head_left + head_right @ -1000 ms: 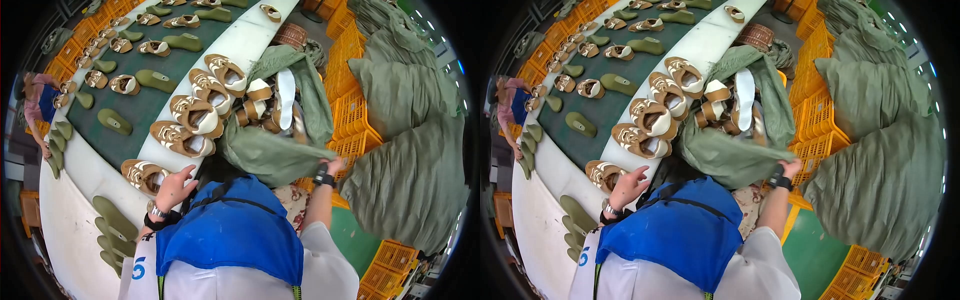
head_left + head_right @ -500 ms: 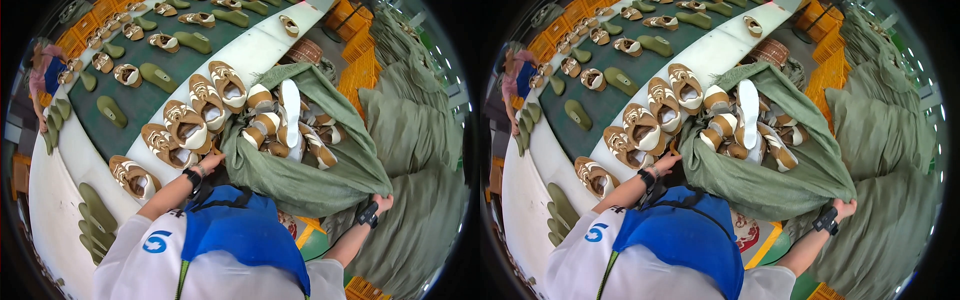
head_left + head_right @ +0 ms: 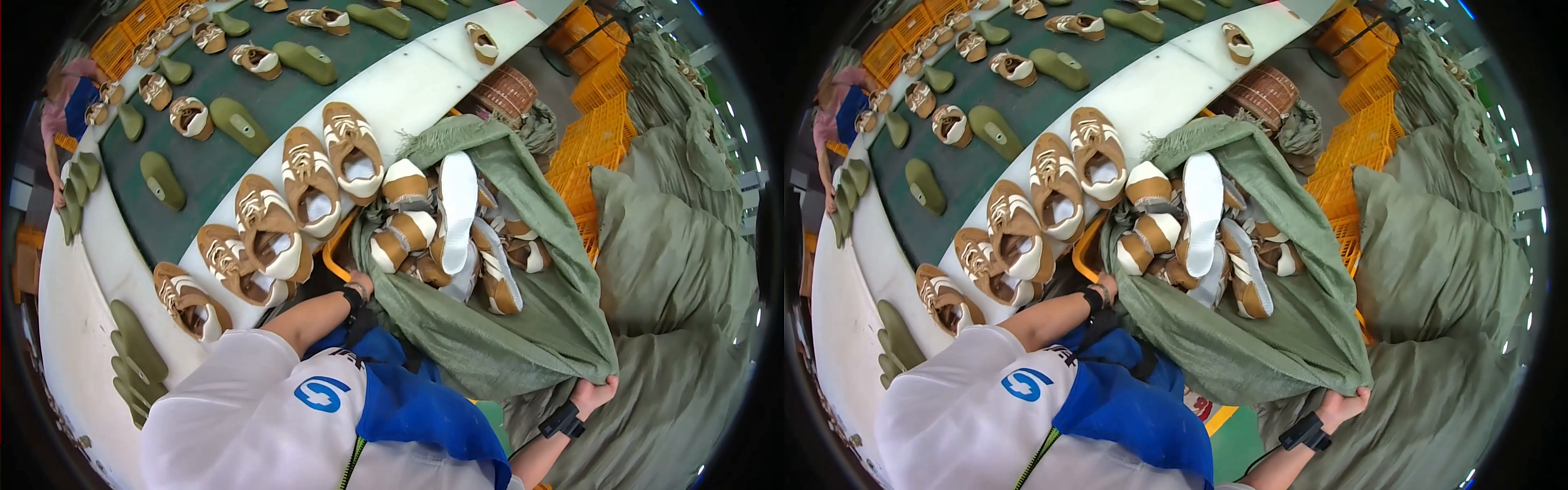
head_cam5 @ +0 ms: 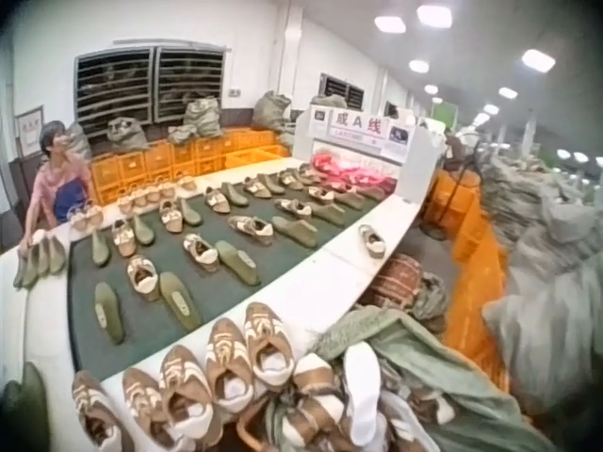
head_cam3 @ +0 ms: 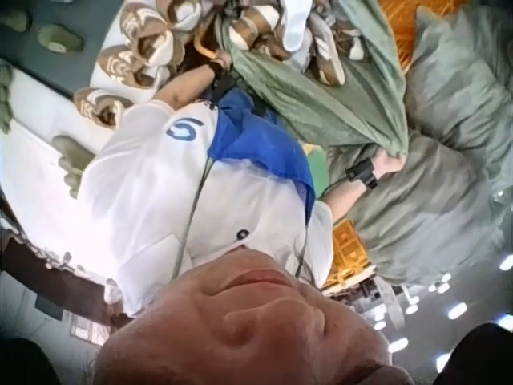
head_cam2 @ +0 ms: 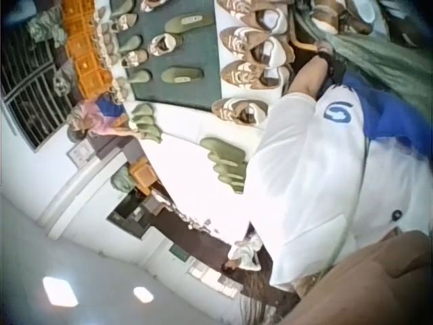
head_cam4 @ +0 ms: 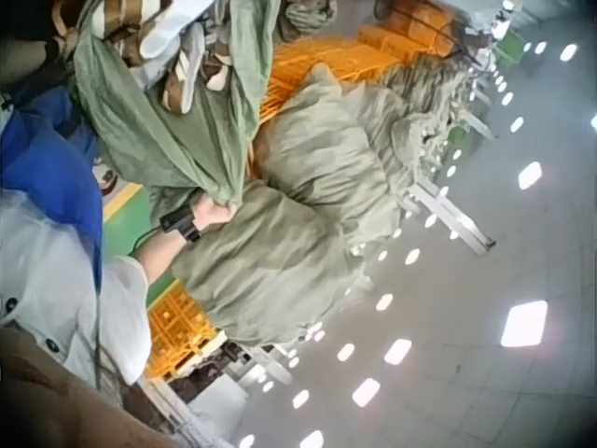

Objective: Picking up shoes from a large bag and placing them onto a conveyor belt to be matched with shoe lasts.

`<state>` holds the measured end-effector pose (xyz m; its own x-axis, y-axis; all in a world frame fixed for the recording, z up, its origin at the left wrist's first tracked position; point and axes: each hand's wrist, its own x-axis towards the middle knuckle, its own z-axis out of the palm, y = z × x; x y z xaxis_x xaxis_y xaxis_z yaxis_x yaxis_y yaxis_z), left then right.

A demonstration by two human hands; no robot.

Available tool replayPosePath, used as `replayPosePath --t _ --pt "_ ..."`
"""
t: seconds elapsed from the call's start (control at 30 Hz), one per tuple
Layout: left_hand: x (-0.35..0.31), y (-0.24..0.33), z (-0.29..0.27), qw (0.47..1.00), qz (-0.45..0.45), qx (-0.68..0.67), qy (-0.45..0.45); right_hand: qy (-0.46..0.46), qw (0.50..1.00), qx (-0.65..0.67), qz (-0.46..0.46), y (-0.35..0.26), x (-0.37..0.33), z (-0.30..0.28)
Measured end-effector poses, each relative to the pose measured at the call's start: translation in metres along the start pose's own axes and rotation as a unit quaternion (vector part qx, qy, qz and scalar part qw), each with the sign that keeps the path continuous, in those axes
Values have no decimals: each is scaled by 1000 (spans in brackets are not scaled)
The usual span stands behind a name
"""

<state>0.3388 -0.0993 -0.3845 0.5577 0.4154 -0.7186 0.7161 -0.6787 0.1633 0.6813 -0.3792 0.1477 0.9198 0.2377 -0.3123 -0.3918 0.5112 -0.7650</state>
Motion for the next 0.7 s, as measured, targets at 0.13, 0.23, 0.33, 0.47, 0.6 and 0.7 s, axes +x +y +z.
replayPosePath --t 0.13,0.23,0.33,0.47,0.6,0.7 --pt "35 18 41 997 68 -5 -27 0 1000 -17 5 -5 20 2" --pt "18 32 31 946 270 -180 -1 -46 997 -67 3 -12 32 -3" --pt "4 23 54 829 389 -399 56 -109 991 -58 44 0 33 18" --pt "-83 34 -43 504 -143 -841 -135 -109 992 -41 55 9 7 18" --pt "-157 8 -113 529 -131 -838 -9 -162 985 -23 57 15 1 28" --pt "-155 -19 -99 563 -110 -817 57 -213 971 -49 100 24 -7 44"
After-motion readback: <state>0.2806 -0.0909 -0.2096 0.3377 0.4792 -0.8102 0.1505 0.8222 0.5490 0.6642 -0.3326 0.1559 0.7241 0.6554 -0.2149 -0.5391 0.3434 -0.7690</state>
